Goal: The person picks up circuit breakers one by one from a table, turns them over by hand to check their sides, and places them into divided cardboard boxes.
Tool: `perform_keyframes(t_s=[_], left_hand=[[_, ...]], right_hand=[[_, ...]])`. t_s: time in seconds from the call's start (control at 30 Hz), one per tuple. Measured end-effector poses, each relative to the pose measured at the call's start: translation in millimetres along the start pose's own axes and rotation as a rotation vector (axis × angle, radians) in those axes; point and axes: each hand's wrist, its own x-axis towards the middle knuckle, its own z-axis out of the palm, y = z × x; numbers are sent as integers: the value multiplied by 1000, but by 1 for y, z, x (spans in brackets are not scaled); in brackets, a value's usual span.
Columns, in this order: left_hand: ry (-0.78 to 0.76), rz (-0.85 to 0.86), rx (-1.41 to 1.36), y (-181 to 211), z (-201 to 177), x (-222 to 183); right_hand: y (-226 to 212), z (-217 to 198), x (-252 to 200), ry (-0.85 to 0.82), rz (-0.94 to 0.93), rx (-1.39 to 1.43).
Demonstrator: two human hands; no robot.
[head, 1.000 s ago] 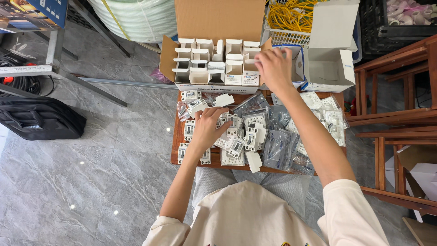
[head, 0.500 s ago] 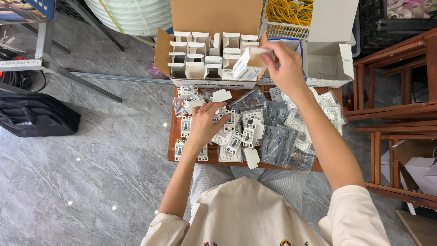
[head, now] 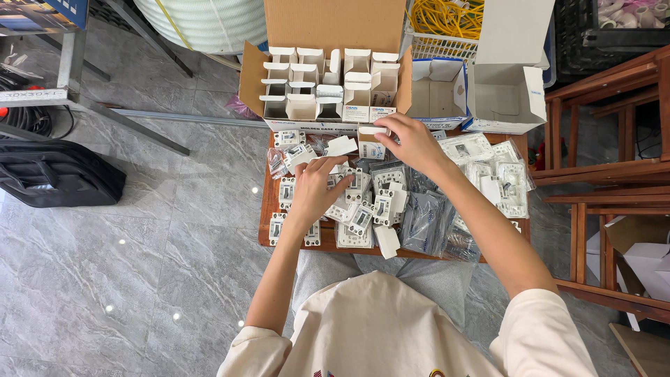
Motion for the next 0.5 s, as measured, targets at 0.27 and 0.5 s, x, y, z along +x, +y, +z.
perform_keyframes(t_s=[0.27, 0.5], left_hand=[[-48, -33, 0, -12, 8, 1], [-193, 56, 152, -3, -3, 2]], right_hand=[[4, -2, 2, 37, 61, -65], [5, 9, -16, 207, 33, -81]])
